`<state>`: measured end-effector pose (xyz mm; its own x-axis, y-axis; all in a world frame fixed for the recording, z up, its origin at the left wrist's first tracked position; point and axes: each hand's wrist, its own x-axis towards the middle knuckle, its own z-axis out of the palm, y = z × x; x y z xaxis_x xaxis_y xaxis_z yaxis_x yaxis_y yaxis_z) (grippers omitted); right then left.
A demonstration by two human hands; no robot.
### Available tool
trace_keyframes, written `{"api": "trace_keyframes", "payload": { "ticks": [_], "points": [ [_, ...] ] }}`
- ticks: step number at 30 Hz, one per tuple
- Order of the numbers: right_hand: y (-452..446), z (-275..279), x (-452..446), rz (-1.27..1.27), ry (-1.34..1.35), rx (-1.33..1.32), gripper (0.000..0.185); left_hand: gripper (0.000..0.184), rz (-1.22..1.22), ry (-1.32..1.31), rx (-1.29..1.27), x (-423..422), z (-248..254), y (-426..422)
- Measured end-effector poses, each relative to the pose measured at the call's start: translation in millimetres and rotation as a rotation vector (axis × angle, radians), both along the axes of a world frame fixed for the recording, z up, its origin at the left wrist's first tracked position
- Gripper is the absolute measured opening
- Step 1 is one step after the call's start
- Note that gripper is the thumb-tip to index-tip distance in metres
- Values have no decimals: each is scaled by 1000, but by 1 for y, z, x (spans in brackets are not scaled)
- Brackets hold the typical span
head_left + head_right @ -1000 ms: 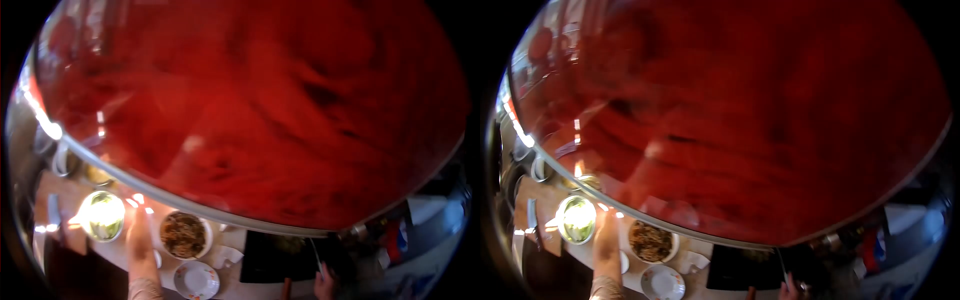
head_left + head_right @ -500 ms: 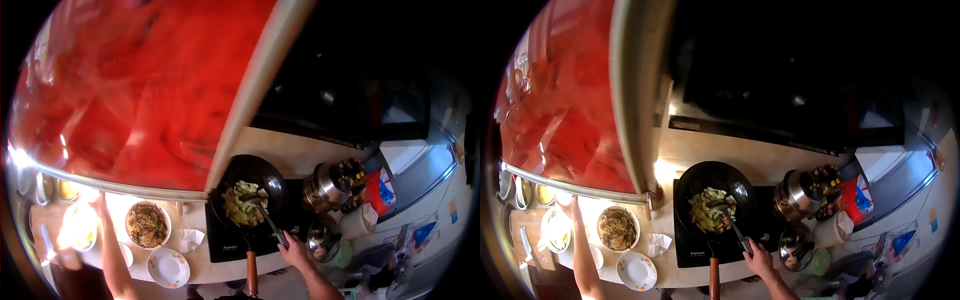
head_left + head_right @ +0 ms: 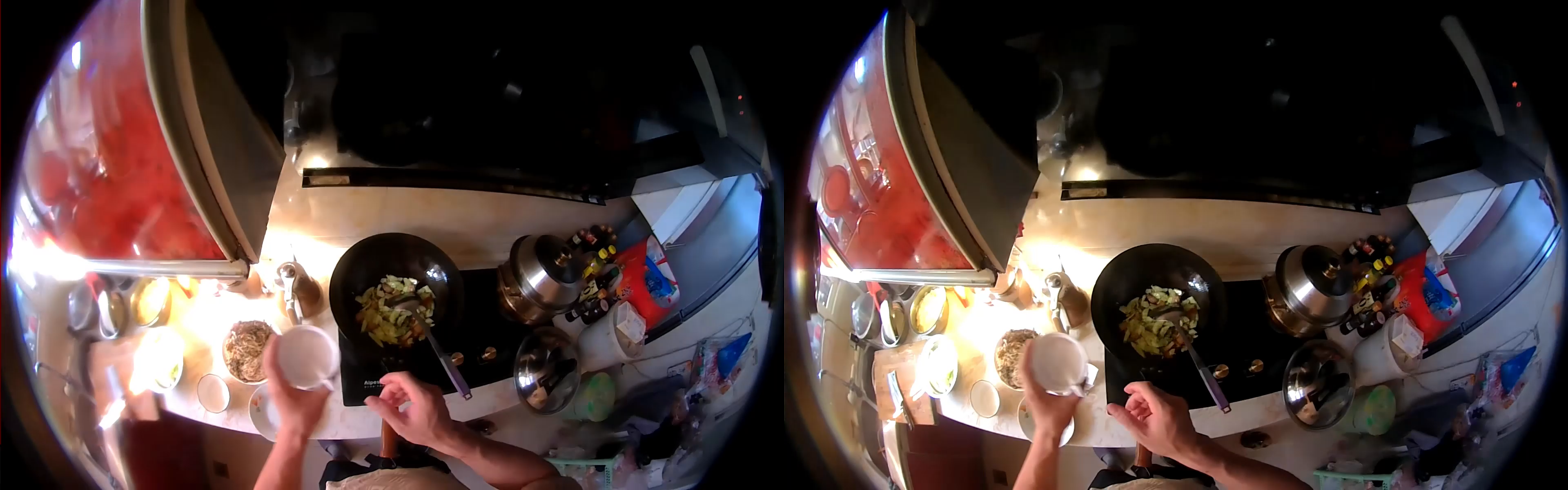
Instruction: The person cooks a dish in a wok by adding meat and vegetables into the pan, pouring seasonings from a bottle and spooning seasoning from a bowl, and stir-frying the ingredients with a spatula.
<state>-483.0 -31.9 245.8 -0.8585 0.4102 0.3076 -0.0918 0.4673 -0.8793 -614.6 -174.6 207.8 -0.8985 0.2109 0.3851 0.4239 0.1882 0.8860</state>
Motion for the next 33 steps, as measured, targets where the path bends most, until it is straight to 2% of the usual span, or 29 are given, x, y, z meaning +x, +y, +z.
{"api": "trace_keyframes", "payload": {
  "ticks": [1, 3, 8, 14, 18, 20, 22, 24, 25, 27, 33],
  "points": [
    [-3, 4, 3, 20, -83, -11, 36, 102, -20, 88, -21, 13, 7, 9],
    [-7, 3, 7, -35, -60, -55, 37, 105, -44, 246, -120, 21, -2, 19],
    [3, -12, 20, -99, -46, -105, 38, 102, -55, 378, -139, 37, 3, 34],
    [-1, -15, 24, 11, -84, -431, 15, 97, -94, 507, -176, 38, 10, 40],
    [12, -6, 23, -91, 7, -56, 12, 100, -128, 504, -192, 37, 10, 41],
    [14, -5, 25, -60, 4, -22, 11, 104, -142, 494, -199, 38, 10, 42],
    [13, -11, 25, -26, 3, 14, 11, 96, -150, 463, -198, 39, 13, 41],
    [11, -23, 25, 22, -12, -292, 7, 96, -147, 445, -206, 40, 8, 39],
    [12, -23, 25, 23, -15, -293, 7, 96, -144, 433, -212, 39, 5, 39],
    [13, -15, 23, -5, -55, -629, 4, 100, -156, 432, -226, 39, 0, 37],
    [22, -28, 22, -78, -42, -855, 5, 101, -176, 410, -226, 40, 0, 37]
  ]
}}
